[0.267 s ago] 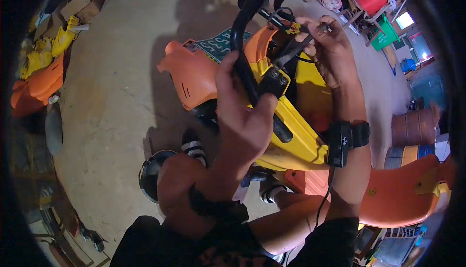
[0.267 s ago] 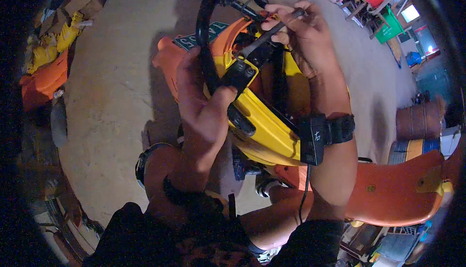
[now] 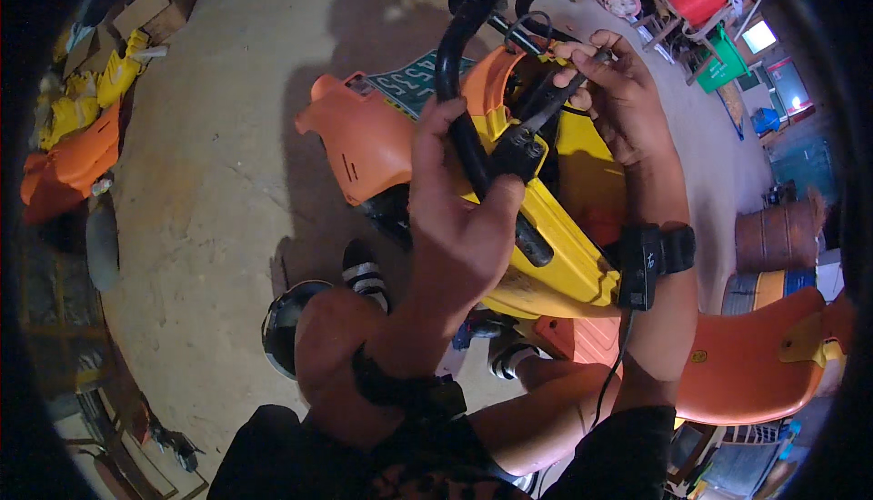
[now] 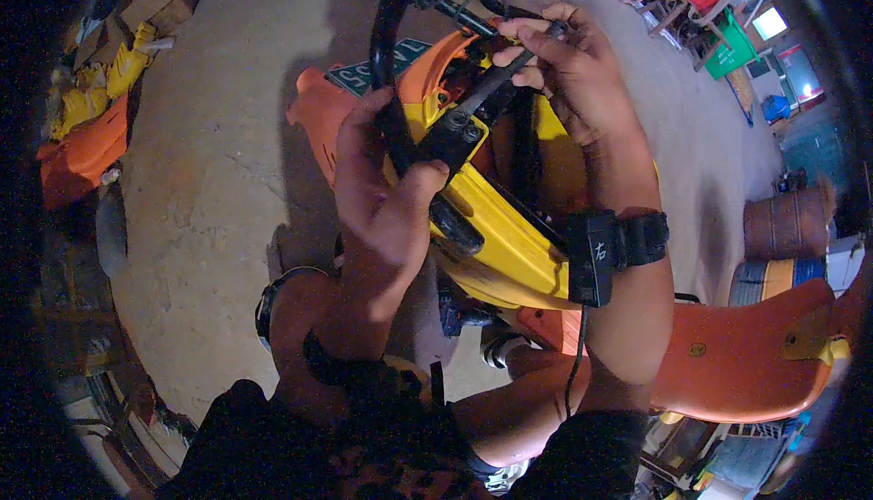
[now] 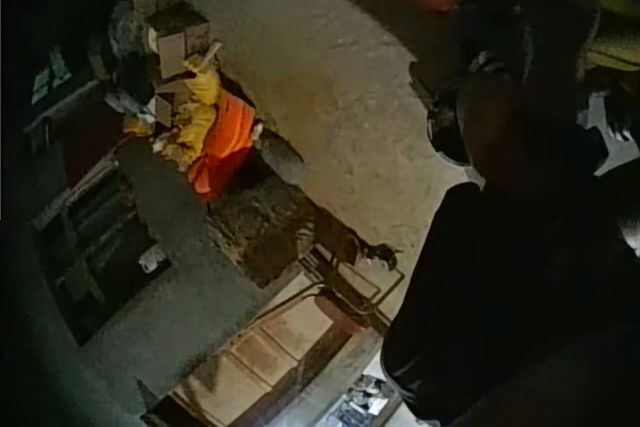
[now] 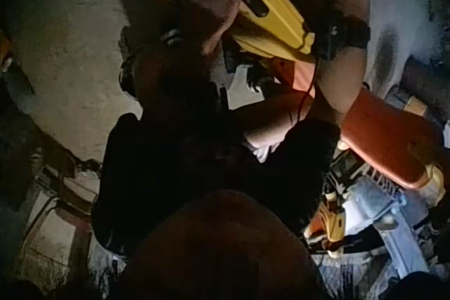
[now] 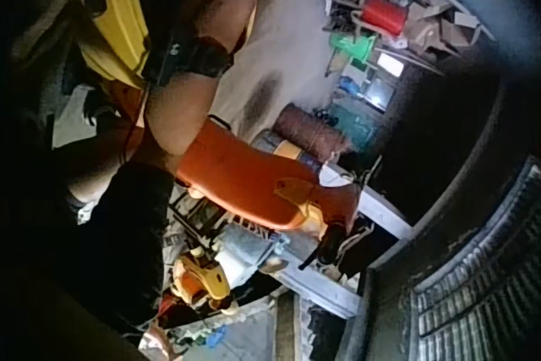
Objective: Repairing or maintaining a scooter by working on the wiring and mechanical components under the front cowl.
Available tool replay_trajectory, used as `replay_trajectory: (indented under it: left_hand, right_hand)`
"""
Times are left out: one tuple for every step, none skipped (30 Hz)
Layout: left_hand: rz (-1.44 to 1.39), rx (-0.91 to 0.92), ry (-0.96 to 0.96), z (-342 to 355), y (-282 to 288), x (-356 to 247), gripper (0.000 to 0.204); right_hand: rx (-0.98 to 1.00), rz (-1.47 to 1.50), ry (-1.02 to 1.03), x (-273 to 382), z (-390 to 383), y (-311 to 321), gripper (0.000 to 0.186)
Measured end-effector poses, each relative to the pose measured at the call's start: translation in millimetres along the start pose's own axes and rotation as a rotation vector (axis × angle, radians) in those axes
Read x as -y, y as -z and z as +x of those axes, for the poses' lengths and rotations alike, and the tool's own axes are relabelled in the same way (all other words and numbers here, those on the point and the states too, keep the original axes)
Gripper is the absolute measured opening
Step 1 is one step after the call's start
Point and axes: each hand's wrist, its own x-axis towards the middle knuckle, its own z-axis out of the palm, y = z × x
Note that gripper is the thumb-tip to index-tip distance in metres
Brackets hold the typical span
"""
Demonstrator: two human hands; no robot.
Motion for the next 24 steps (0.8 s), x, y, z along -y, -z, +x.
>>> replay_trajectory:
  left_hand:
    - [0.022,-0.008,-0.004,-0.1,-0.4,2.0,0.057]
    - [0.009,-0.012,0.011,-0.3,-1.0,3.0,0.057]
    - [-0.004,-0.016,0.026,-0.6,-1.7,3.8,0.056]
    - [-0.014,-0.021,0.041,-0.5,-1.5,3.5,0.056]
    - [-0.013,0.002,0.043,0.0,-0.3,2.5,0.056]
    - [-0.012,0.025,0.045,0.9,1.5,0.9,0.055]
    - [-0.012,0.048,0.049,1.2,2.5,0.3,0.055]
    - [0.008,0.049,0.046,1.1,2.6,-0.9,0.054]
    - [0.027,0.049,0.042,0.8,2.7,-2.4,0.054]
    - [0.046,0.051,0.038,0.5,2.5,-3.7,0.053]
    - [0.049,0.046,0.040,0.3,2.4,-3.5,0.053]
    - [0.052,0.042,0.042,0.2,2.1,-2.8,0.052]
    - [0.055,0.037,0.045,0.1,2.0,-1.8,0.051]
    - [0.058,0.038,0.038,0.2,1.7,-1.4,0.051]
    - [0.060,0.038,0.031,0.3,1.2,-1.1,0.051]
    - [0.067,0.036,0.021,0.8,2.0,-2.3,0.051]
    - [0.078,0.038,0.019,1.2,3.1,-3.3,0.051]
    - [0.089,0.039,0.016,1.5,4.4,-4.1,0.051]
    - [0.097,0.041,0.014,1.9,4.8,-3.6,0.051]
    - [0.077,0.016,0.002,1.9,3.1,-2.4,0.051]
    - [0.057,-0.009,-0.011,1.5,-0.2,-0.5,0.051]
    - [0.038,-0.033,-0.023,1.4,-2.0,-0.1,0.051]
    - [0.046,-0.024,-0.018,1.7,-1.8,-0.4,0.051]
    - [0.054,-0.016,-0.013,1.8,-1.6,-0.9,0.051]
  right_hand:
    - [-0.005,0.003,-0.006,-0.3,-0.1,0.7,0.024]
    - [-0.005,-0.002,-0.004,-1.0,0.2,1.0,0.024]
    - [-0.005,-0.009,-0.001,-1.9,0.6,1.3,0.024]
    - [-0.003,-0.013,0.001,-2.0,1.0,-0.2,0.023]
    - [-0.012,-0.040,-0.005,-2.5,1.1,-1.7,0.023]
    - [-0.022,-0.066,-0.011,-3.3,1.0,-3.5,0.022]
    - [-0.032,-0.093,-0.019,-4.4,0.9,-4.7,0.022]
    - [-0.039,-0.113,-0.022,-5.2,1.0,-4.5,0.022]
    - [-0.045,-0.133,-0.026,-5.8,1.0,-3.9,0.022]
    - [-0.053,-0.154,-0.028,-5.6,0.6,-2.7,0.022]
    - [-0.033,-0.175,-0.030,-5.9,0.9,-0.4,0.022]
    - [-0.014,-0.197,-0.031,-6.2,1.8,2.5,0.023]
    - [0.006,-0.218,-0.034,-6.3,2.0,2.9,0.024]
    - [-0.010,-0.236,-0.047,-6.8,1.4,3.3,0.025]
    - [-0.027,-0.254,-0.061,-7.3,0.6,3.8,0.027]
    - [-0.038,-0.268,-0.073,-7.3,0.8,1.6,0.028]
    - [-0.066,-0.289,-0.062,-8.5,1.1,-0.8,0.031]
    - [-0.094,-0.311,-0.052,-10.3,1.6,-3.5,0.034]
    - [-0.124,-0.335,-0.041,-11.4,1.9,-4.7,0.037]
    - [-0.153,-0.393,-0.039,-11.9,2.0,-5.6,0.039]
    - [-0.183,-0.451,-0.038,-12.3,2.0,-6.5,0.041]
    - [-0.212,-0.508,-0.035,-11.4,1.5,-8.9,0.043]
    - [-0.209,-0.511,-0.020,-9.7,1.2,-10.9,0.044]
    - [-0.206,-0.514,-0.004,-7.1,1.2,-12.9,0.045]
